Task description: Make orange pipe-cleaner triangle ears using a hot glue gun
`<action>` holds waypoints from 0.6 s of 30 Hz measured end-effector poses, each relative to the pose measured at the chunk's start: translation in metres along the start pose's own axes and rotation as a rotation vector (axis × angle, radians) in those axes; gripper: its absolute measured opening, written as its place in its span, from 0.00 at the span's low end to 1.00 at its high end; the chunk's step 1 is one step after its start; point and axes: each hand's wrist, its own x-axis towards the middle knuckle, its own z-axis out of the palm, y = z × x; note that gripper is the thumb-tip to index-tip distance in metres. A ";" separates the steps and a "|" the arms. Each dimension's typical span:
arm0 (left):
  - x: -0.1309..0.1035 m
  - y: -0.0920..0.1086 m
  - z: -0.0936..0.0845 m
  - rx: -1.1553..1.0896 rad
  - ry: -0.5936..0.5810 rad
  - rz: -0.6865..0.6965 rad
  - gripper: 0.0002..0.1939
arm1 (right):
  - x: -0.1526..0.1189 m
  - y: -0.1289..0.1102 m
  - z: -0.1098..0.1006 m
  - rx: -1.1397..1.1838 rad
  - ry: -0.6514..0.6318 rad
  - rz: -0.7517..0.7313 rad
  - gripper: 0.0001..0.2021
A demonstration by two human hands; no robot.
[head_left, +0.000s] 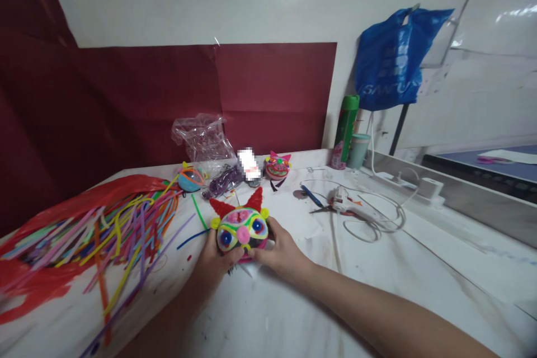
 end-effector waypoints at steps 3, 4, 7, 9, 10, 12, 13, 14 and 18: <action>-0.003 0.004 0.003 -0.025 -0.002 0.007 0.40 | 0.000 0.000 -0.001 -0.071 0.014 -0.037 0.27; -0.004 0.004 0.004 -0.031 -0.001 0.009 0.40 | 0.000 0.000 -0.001 -0.077 0.016 -0.041 0.27; -0.004 0.005 0.004 -0.031 0.003 0.012 0.40 | 0.000 0.001 0.000 -0.043 0.003 -0.030 0.27; -0.003 0.005 0.002 -0.022 0.026 0.020 0.39 | 0.000 0.001 0.000 0.028 -0.044 -0.023 0.29; -0.002 0.005 0.001 -0.018 0.039 0.024 0.39 | 0.001 0.001 0.000 0.067 -0.076 -0.025 0.30; 0.000 0.005 -0.001 -0.019 0.055 0.040 0.39 | 0.002 0.000 0.000 0.123 -0.137 -0.033 0.32; 0.001 0.005 -0.002 -0.024 0.053 0.049 0.40 | 0.002 0.001 0.000 0.139 -0.159 -0.037 0.32; 0.002 0.004 -0.003 -0.031 0.052 0.059 0.40 | 0.003 0.002 -0.001 0.150 -0.170 -0.039 0.32; 0.009 0.000 -0.009 -0.035 0.059 0.100 0.39 | 0.007 0.007 -0.002 0.191 -0.163 -0.032 0.34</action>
